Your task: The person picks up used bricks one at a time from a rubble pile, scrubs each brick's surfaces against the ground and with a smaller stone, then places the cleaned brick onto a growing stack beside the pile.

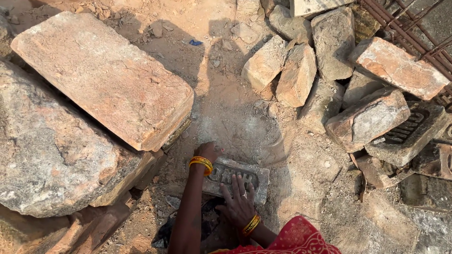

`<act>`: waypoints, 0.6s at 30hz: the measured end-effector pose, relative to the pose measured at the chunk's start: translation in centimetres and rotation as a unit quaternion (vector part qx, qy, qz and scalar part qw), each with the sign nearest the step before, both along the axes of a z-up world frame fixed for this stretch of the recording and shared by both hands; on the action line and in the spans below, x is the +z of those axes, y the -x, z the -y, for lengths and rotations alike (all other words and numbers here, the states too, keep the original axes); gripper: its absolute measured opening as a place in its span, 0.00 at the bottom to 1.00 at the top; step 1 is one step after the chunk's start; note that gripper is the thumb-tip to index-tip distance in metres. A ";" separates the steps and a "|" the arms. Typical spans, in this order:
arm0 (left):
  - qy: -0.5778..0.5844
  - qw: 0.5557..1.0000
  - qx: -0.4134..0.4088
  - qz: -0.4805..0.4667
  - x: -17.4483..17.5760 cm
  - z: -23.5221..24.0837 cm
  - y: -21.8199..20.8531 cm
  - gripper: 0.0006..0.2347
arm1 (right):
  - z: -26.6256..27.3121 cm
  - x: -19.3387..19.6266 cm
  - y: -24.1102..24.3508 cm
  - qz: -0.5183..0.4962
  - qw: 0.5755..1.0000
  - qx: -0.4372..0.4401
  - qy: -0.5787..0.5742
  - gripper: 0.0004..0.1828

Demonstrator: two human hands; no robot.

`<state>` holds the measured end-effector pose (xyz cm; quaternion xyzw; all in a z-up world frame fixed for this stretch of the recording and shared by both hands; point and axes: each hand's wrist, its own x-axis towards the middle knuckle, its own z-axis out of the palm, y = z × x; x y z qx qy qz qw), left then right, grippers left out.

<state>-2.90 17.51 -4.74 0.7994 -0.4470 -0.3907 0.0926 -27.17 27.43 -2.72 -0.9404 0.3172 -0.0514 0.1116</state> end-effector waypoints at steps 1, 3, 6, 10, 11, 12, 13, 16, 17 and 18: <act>0.007 1.000 0.004 -0.011 -0.1 0.1 -0.2 0.23 | 0.1 -0.2 -0.1 0.019 1.000 -0.004 0.014 0.43; 0.012 0.999 0.018 -0.024 -0.2 0.1 -0.3 0.22 | 0.0 -0.8 0.0 0.024 0.999 -0.005 0.041 0.41; 0.009 0.999 0.023 -0.027 0.6 0.2 -0.3 0.21 | 0.2 -1.7 0.2 0.034 0.996 -0.007 0.084 0.37; -0.033 0.998 0.029 -0.038 2.3 0.6 -0.7 0.19 | 1.0 -2.4 0.5 0.017 0.991 -0.017 0.129 0.31; -0.033 0.998 0.030 -0.039 1.6 0.8 -0.8 0.19 | 1.3 -2.2 0.5 0.016 0.991 -0.017 0.129 0.31; -0.037 0.998 0.022 -0.037 0.9 1.0 -0.9 0.19 | 1.5 -2.1 0.5 0.028 0.992 -0.009 0.125 0.32; -0.041 0.998 0.015 -0.035 0.2 1.2 -0.9 0.19 | 1.8 -1.9 0.4 0.040 0.992 -0.002 0.121 0.32; -0.006 0.998 0.022 -0.066 -2.5 1.0 -0.9 0.22 | 2.3 -1.6 0.5 0.066 0.986 0.005 0.153 0.29; -0.008 0.997 0.022 -0.067 -2.2 0.8 -1.1 0.22 | 2.8 -0.9 0.5 0.065 0.986 0.005 0.151 0.29; 0.009 0.995 0.033 -0.092 -1.9 0.6 -1.2 0.22 | 3.3 -0.1 0.5 0.071 0.986 0.021 0.150 0.29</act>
